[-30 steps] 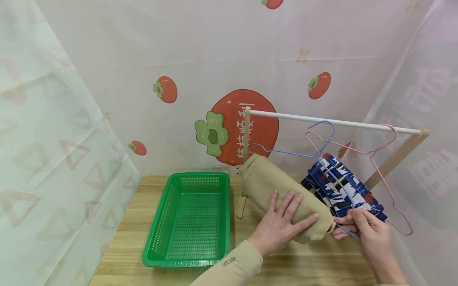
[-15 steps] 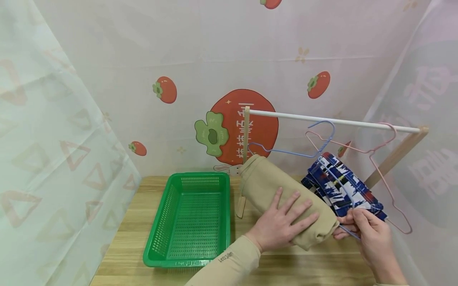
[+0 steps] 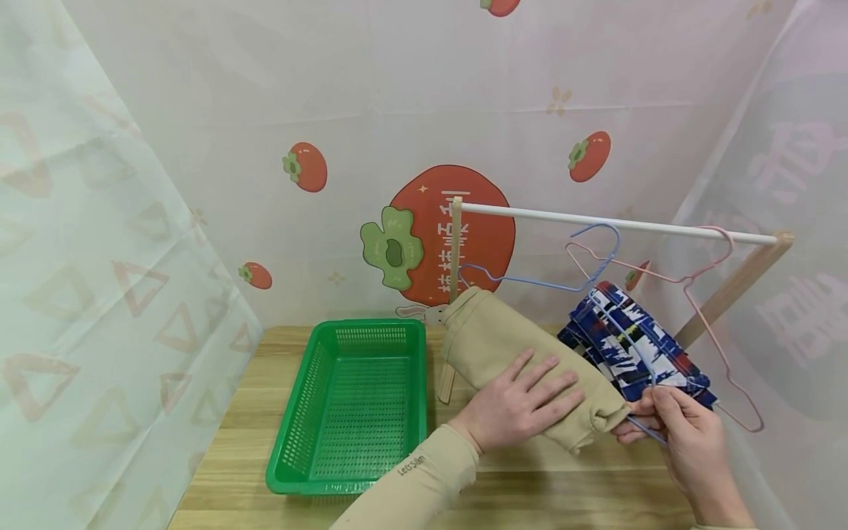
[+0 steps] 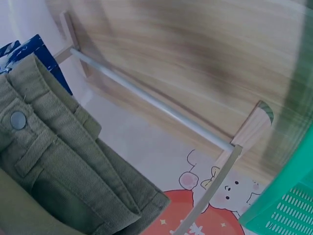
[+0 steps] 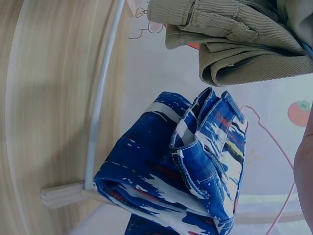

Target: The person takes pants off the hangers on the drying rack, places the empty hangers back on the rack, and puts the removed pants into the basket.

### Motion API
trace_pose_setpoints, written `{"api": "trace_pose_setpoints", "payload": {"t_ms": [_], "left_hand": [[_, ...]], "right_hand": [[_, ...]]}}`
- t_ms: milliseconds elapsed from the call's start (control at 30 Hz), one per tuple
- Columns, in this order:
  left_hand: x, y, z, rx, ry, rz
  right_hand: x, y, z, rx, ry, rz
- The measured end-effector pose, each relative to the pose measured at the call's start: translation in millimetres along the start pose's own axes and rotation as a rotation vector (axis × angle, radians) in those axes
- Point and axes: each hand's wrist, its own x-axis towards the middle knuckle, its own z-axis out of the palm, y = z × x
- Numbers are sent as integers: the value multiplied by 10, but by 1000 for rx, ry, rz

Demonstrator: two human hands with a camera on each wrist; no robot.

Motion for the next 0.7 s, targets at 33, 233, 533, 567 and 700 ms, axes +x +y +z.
{"api": "trace_pose_setpoints", "payload": {"t_ms": [33, 233, 533, 567, 700], "left_hand": [[0, -10, -7, 1, -8, 3], [-17, -43, -29, -6, -91, 18], [-75, -129, -55, -39, -172, 69], [-87, -146, -55, -47, -166, 65], [-145, -212, -58, -65, -162, 25]], "right_hand": [[1, 0, 2, -3, -1, 0], [0, 3, 8, 4, -17, 0], [-12, 0, 19, 2, -13, 22], [-14, 0, 20, -3, -12, 24], [-16, 3, 20, -1, -15, 26]]}}
